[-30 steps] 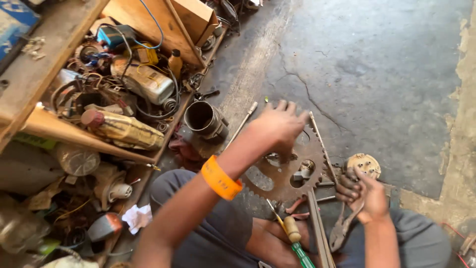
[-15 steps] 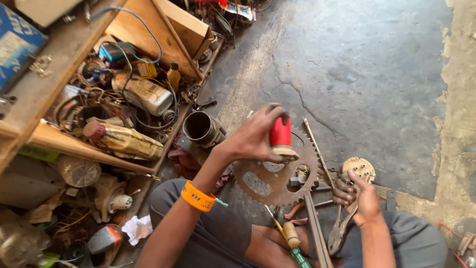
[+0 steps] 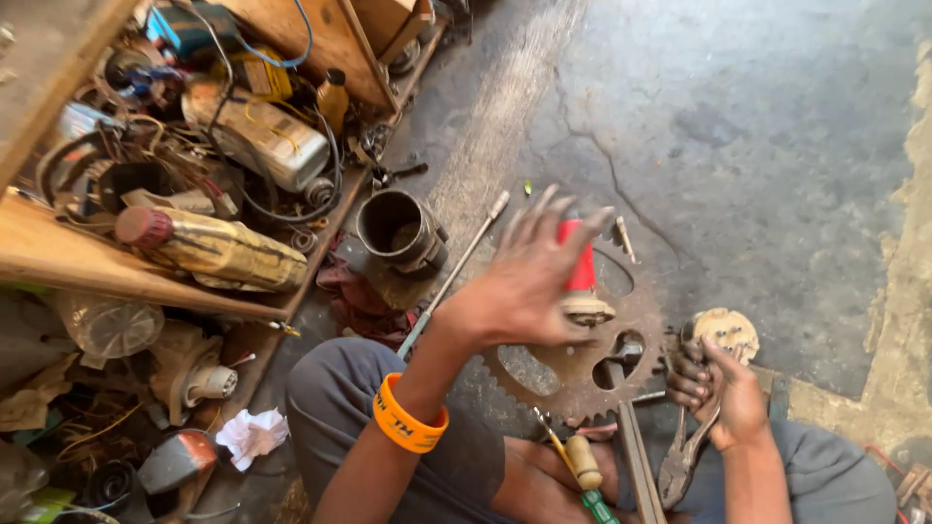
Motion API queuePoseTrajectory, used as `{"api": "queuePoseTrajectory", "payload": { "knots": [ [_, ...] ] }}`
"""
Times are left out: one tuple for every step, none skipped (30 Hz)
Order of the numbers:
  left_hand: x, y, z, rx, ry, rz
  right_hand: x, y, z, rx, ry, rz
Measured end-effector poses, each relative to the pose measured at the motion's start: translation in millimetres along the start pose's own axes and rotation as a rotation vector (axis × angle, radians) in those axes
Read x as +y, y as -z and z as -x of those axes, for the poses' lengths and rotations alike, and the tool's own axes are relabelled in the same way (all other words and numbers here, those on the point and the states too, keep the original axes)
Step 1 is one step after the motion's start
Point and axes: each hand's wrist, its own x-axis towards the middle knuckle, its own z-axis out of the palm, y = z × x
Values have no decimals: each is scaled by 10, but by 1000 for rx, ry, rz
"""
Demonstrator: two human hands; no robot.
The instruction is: The person sits on the floor and uses pliers and a screwdriver to adjust a red cylindrical mechanical component mounted on a large gear. They repeatedly reposition the part and apply force with the tools to manipulate internal components.
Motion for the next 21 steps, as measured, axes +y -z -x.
{"api": "queuePoseTrajectory", "payload": {
  "knots": [
    [35,-18,-78,20,-50,-116,12,-1,1,49,-7,28],
    [82,-47,-162,-105,6,-171,29,1,7,16,-13,15],
    [141,-84,-279,-221,58,-226,10,12,-2,-18,-12,8],
    [189,-100,-356,-338,110,-280,-3,33,8,-51,-12,0],
    [226,-99,-406,-406,162,-319,-16,46,1,-38,-12,6],
    [278,-91,-453,-474,214,-357,-34,70,17,-25,-13,11],
    [309,-47,-489,-547,261,-408,-13,61,8,-18,-9,5],
    [342,7,-519,-560,252,-385,-9,62,19,-6,-6,20],
    [363,73,-529,-574,241,-369,5,58,26,3,1,30],
    [386,130,-526,-587,229,-353,5,56,34,12,7,40],
    [385,184,-510,-541,202,-300,-15,54,39,4,8,39],
    [349,235,-455,-495,174,-247,-36,49,32,-4,9,38],
    [316,240,-381,-454,149,-187,-54,76,61,-7,2,37],
    [270,218,-302,-340,98,-138,-64,96,78,4,6,39],
    [210,181,-209,-225,49,-83,-44,89,82,18,7,45],
    [138,128,-134,-109,0,-27,-12,68,82,31,8,51],
    [69,53,-79,-58,2,29,-24,61,85,2,19,43],
    [-9,-19,-24,-6,5,85,-25,47,92,-28,29,35],
    [-73,-101,40,48,12,143,-29,39,102,-59,35,31],
    [-123,-183,99,108,10,172,-38,27,110,-60,33,31],
    [-167,-244,141,165,5,197,-33,-2,112,-63,33,26]
  ]
}}
